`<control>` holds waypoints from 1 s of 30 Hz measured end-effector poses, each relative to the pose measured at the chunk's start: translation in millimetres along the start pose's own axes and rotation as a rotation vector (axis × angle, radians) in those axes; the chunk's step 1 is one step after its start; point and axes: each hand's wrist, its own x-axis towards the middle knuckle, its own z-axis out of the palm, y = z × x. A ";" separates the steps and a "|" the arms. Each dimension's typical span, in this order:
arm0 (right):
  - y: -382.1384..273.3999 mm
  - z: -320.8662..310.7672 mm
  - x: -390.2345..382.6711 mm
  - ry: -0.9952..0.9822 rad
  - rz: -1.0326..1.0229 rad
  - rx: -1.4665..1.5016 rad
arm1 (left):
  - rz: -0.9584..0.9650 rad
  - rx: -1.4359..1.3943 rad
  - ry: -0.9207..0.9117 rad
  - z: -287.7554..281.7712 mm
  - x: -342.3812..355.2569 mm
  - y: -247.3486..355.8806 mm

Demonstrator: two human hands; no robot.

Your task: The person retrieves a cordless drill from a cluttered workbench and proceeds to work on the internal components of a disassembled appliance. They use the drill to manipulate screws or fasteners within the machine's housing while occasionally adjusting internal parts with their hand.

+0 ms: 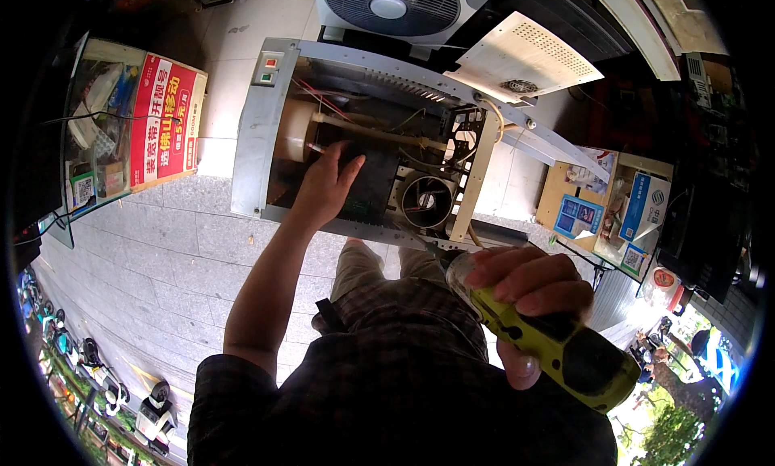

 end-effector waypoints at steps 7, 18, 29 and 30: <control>2.1 2.9 2.3 0.025 0.007 0.003 | 0.002 0.011 -0.004 -0.3 -0.6 -0.2; -7.8 12.9 1.9 -0.229 -0.040 -0.057 | -0.058 -0.043 -0.071 -1.8 -0.8 1.1; -9.6 33.3 7.9 -0.103 0.020 -0.172 | 0.076 -0.022 0.046 3.7 0.2 -9.1; -9.1 32.0 8.8 -0.107 0.005 -0.170 | 0.081 -0.032 0.046 3.1 0.2 -9.0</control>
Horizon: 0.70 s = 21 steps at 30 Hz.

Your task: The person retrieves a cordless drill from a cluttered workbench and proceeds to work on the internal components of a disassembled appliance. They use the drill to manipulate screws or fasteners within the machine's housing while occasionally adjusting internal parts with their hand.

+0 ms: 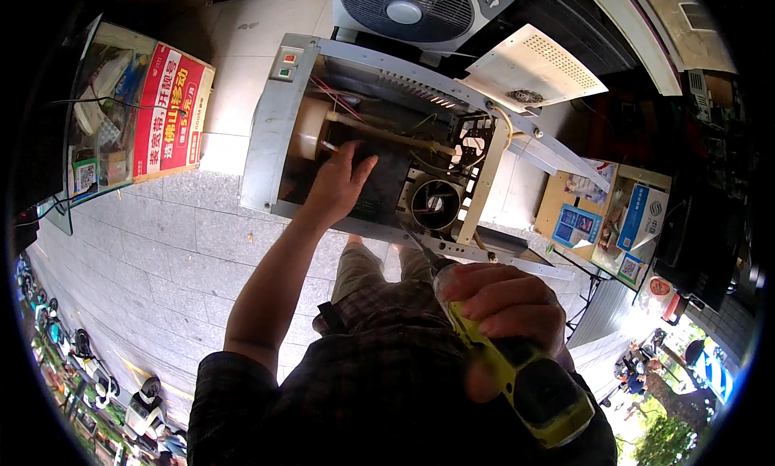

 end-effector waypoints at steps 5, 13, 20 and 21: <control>1.7 -2.0 -1.1 0.008 -0.007 0.026 | -0.095 0.023 -0.117 -3.8 1.4 2.4; 1.8 -1.2 -0.9 -0.019 -0.026 0.035 | -0.048 -0.018 -0.054 -2.7 1.4 1.9; 0.7 6.7 -1.6 0.025 -0.034 0.033 | -0.094 -0.040 -0.115 -2.9 2.3 -2.1; 0.3 7.1 -1.5 0.022 -0.040 0.028 | -0.093 -0.045 -0.119 -3.1 2.2 -2.8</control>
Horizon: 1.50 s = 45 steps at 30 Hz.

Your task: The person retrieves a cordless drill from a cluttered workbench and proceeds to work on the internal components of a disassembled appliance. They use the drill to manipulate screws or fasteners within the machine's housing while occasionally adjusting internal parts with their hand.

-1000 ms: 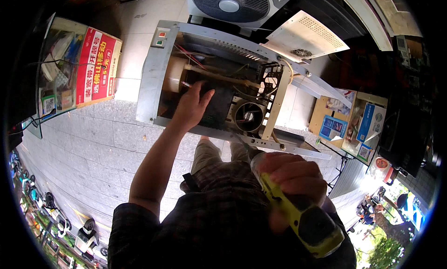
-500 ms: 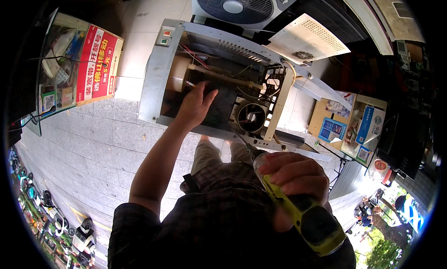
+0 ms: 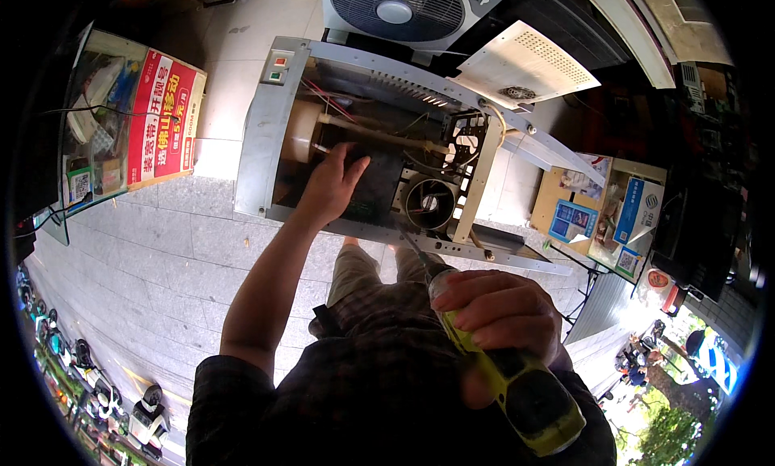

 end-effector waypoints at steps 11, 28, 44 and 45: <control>-1.1 -1.5 0.1 -0.023 0.002 0.002 | 0.063 -0.019 0.001 1.1 4.0 -11.5; -3.0 -2.2 3.3 -0.014 0.007 -0.011 | 0.018 -0.089 -0.055 -5.0 4.8 -6.0; -18.8 -11.5 3.4 -0.024 0.081 -0.085 | 0.214 0.237 0.225 -10.3 -17.2 22.3; -21.1 -13.6 3.9 -0.028 0.082 -0.091 | 0.309 0.279 0.283 -14.5 -24.1 28.9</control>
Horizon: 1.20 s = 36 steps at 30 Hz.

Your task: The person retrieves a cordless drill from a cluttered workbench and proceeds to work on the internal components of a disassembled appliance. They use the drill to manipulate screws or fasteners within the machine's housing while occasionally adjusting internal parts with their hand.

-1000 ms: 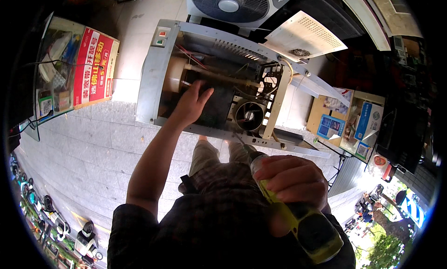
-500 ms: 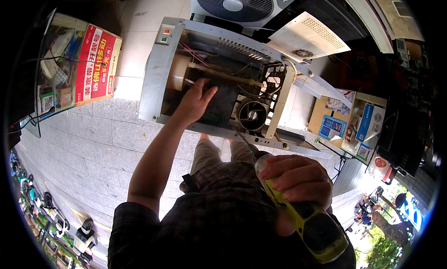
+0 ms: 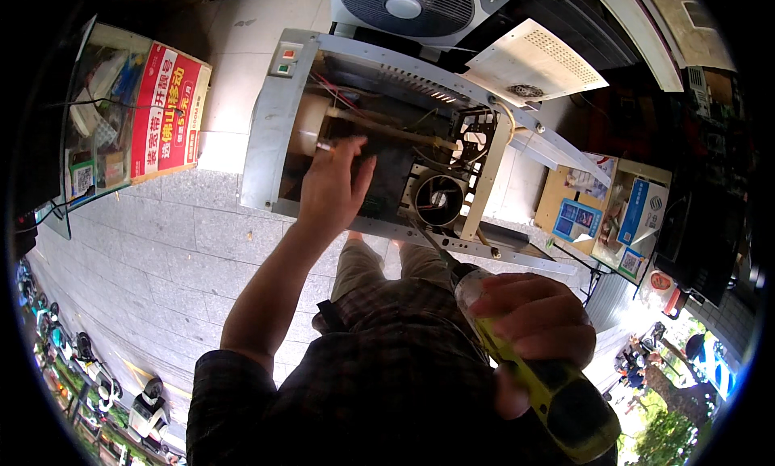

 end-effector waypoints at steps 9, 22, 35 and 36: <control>-20.2 -7.5 -2.5 0.134 -0.041 -0.002 | 0.256 0.008 -0.364 -8.1 -26.3 33.9; -21.0 -12.0 -1.9 0.261 -0.094 0.098 | 0.415 -0.024 -0.328 -19.0 -4.1 28.0; -16.6 -35.7 -16.9 0.452 -0.157 0.198 | -0.029 0.200 0.042 -91.3 93.3 -47.0; -17.7 -30.1 -21.6 0.551 -0.127 0.231 | -0.008 0.193 0.060 -95.7 105.3 -58.7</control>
